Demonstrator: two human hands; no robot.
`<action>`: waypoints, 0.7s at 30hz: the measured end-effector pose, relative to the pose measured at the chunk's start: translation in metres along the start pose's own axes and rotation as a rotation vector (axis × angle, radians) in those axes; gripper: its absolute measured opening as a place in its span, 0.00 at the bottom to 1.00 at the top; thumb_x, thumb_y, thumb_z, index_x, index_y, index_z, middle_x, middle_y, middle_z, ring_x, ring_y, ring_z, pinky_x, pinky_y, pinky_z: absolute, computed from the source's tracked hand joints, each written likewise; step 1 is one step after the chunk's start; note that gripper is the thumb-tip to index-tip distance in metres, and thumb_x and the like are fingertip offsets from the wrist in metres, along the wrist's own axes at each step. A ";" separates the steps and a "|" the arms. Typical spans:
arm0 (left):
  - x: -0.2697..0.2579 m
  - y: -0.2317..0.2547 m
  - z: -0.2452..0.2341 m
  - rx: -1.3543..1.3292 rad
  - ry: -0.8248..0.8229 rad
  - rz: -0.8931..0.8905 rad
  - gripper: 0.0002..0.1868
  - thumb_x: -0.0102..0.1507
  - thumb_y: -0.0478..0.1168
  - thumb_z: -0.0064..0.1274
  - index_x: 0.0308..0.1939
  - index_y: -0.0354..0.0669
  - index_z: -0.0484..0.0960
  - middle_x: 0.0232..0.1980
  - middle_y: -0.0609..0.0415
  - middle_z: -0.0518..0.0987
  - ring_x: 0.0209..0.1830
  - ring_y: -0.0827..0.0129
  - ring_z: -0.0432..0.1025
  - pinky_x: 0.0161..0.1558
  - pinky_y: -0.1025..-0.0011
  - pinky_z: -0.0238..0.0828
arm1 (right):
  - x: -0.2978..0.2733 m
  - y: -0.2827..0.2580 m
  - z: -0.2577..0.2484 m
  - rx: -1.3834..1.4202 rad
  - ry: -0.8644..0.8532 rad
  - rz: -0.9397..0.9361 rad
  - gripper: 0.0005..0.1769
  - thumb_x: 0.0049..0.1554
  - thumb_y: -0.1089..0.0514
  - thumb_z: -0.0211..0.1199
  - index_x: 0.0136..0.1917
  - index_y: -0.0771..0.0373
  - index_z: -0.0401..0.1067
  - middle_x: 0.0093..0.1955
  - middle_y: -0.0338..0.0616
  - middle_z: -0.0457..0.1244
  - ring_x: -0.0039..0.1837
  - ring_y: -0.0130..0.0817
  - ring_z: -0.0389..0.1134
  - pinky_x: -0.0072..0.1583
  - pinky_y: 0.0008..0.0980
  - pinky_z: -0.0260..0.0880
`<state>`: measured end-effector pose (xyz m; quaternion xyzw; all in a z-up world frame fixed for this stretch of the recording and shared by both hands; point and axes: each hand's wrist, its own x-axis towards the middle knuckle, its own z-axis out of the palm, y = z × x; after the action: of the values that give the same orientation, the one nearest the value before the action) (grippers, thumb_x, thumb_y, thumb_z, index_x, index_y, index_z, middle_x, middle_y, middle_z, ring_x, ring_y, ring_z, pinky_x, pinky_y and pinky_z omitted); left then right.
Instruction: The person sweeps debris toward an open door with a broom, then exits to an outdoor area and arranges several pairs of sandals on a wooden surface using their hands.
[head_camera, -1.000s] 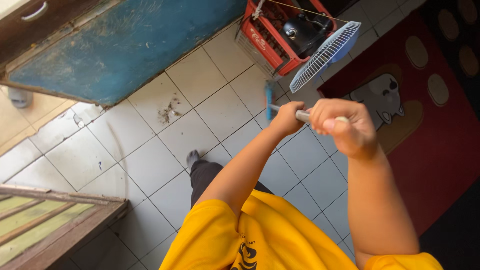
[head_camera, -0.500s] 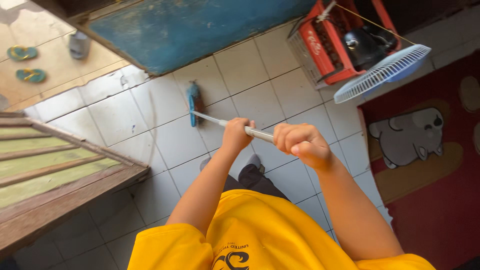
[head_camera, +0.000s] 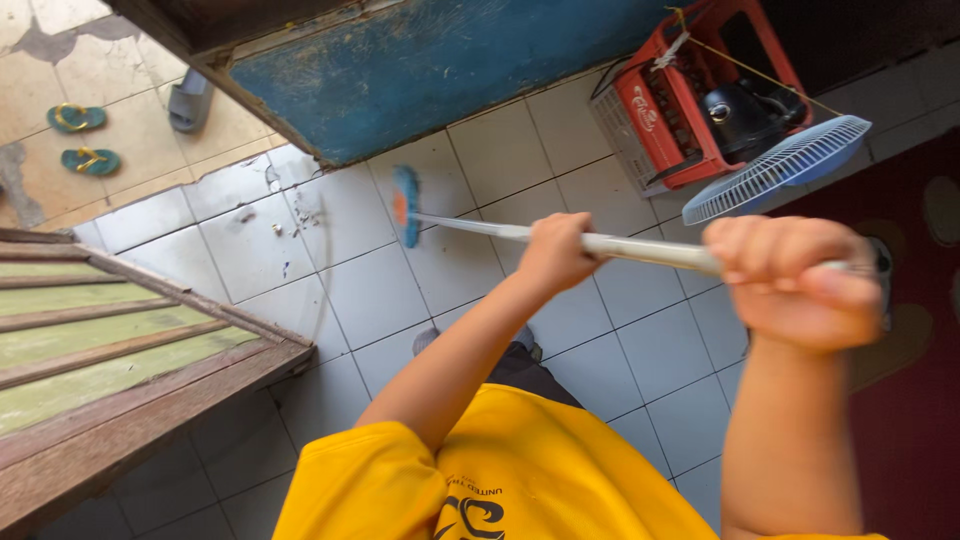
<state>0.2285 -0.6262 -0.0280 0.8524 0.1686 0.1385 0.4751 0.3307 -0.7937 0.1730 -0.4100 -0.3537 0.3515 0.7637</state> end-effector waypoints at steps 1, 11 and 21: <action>0.011 0.019 0.010 -0.031 -0.033 0.016 0.23 0.51 0.55 0.70 0.31 0.44 0.77 0.31 0.50 0.81 0.37 0.52 0.76 0.42 0.57 0.70 | 0.002 -0.017 -0.004 -0.044 0.016 -0.009 0.13 0.53 0.54 0.54 0.31 0.62 0.60 0.29 0.43 0.59 0.37 0.34 0.57 0.46 0.34 0.55; 0.101 0.022 0.111 -0.161 -0.063 -0.010 0.18 0.62 0.52 0.62 0.32 0.44 0.74 0.33 0.44 0.80 0.37 0.47 0.74 0.40 0.54 0.70 | 0.020 -0.022 -0.039 -0.700 -0.072 0.165 0.09 0.49 0.62 0.52 0.30 0.68 0.65 0.34 0.47 0.63 0.40 0.35 0.61 0.47 0.34 0.64; 0.013 -0.154 0.093 0.331 -0.025 -0.196 0.19 0.59 0.53 0.63 0.29 0.43 0.76 0.29 0.47 0.79 0.35 0.48 0.74 0.38 0.52 0.65 | -0.009 0.103 -0.089 -0.292 -0.062 0.470 0.12 0.53 0.59 0.56 0.39 0.72 0.74 0.42 0.48 0.67 0.42 0.36 0.63 0.74 0.44 0.61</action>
<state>0.2532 -0.6155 -0.2066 0.9001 0.2652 0.0516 0.3417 0.3744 -0.7918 0.0441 -0.5756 -0.3189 0.4769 0.5827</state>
